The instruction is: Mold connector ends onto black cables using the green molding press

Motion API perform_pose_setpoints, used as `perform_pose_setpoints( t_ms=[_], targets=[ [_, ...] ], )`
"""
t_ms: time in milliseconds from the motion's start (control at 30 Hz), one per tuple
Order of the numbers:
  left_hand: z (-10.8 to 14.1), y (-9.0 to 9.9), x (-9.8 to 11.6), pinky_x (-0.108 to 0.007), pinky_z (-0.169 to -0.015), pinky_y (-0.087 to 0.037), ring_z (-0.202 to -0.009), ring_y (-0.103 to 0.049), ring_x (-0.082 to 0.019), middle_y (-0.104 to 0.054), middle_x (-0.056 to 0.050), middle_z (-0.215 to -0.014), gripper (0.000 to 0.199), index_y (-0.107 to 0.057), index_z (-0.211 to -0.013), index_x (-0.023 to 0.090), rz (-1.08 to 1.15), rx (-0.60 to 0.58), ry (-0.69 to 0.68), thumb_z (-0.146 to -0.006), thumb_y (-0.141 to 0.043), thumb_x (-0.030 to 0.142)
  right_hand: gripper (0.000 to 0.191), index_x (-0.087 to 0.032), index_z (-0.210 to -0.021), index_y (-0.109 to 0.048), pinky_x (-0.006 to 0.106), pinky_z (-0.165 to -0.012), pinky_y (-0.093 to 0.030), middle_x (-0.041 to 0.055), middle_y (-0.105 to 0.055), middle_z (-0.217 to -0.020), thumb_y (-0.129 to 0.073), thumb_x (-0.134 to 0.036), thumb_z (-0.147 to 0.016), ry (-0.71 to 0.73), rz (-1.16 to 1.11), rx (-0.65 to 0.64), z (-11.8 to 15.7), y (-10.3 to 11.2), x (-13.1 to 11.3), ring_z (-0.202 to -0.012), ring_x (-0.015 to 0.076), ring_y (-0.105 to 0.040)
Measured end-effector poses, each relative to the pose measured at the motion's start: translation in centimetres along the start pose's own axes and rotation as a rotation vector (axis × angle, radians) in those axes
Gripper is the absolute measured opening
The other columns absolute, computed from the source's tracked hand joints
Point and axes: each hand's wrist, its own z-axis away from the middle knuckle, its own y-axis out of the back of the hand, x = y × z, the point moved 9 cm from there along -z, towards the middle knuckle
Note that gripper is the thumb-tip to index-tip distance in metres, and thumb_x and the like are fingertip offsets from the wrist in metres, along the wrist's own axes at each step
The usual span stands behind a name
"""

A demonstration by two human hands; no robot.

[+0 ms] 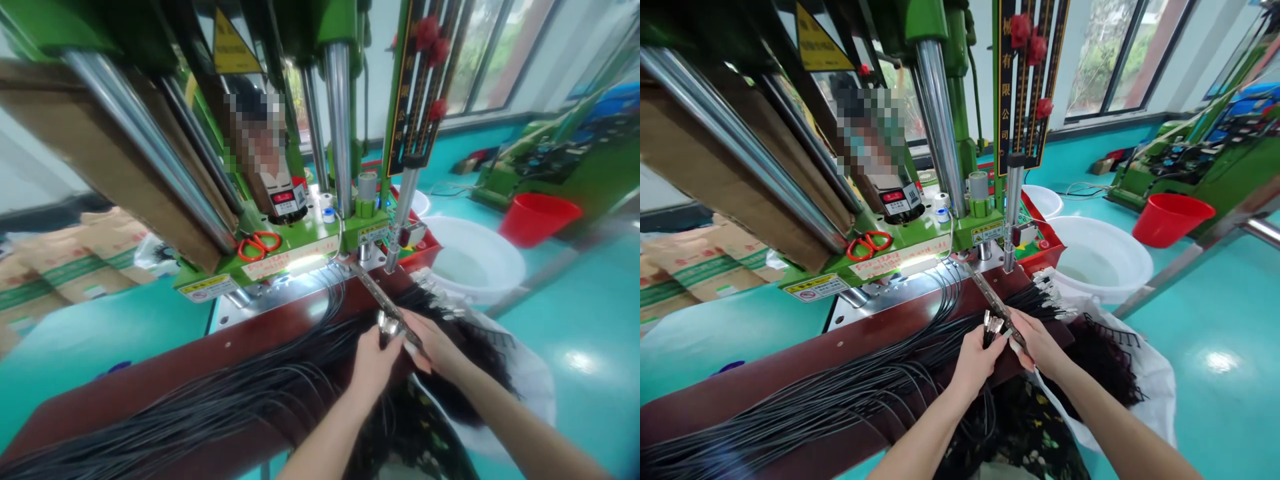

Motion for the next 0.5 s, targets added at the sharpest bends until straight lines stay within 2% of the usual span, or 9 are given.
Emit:
perform_pose_setpoints(
  t_ms=[300,400,500],
  targets=[
    [0.1,0.3,1.0,-0.019,-0.042,-0.027,-0.043,-0.036,-0.007,-0.047,0.004,-0.050,0.019,-0.053,-0.065,0.015,-0.139,0.037,-0.131,-0.071,-0.058,0.033,0.066,-0.009,-0.125,-0.042,0.017,-0.022,-0.017,-0.0069,-0.045,-0.041,-0.047,-0.053,-0.075,0.033,0.116,0.101,-0.2,0.4,0.5,-0.024,0.0053,-0.028],
    [0.1,0.6,0.7,-0.019,-0.041,-0.028,-0.040,-0.036,-0.006,-0.044,0.005,-0.047,0.028,-0.051,-0.065,0.015,-0.077,0.037,-0.085,-0.074,-0.054,0.042,0.062,-0.011,-0.125,-0.042,0.016,-0.023,-0.017,-0.0068,-0.045,-0.044,-0.047,-0.051,-0.077,0.035,0.082,0.092,-0.2,0.4,0.6,-0.025,0.0043,-0.028],
    [0.1,1.4,0.4,-0.017,-0.038,-0.024,-0.038,-0.030,-0.004,-0.035,0.008,-0.049,0.035,-0.049,-0.077,0.017,0.112,0.113,-0.052,-0.076,-0.048,0.052,0.059,-0.015,-0.126,-0.040,0.014,-0.024,-0.014,-0.0074,-0.045,-0.045,-0.046,-0.050,-0.079,0.032,0.027,0.124,-0.1,1.1,0.7,-0.025,0.0036,-0.026]
  ],
)
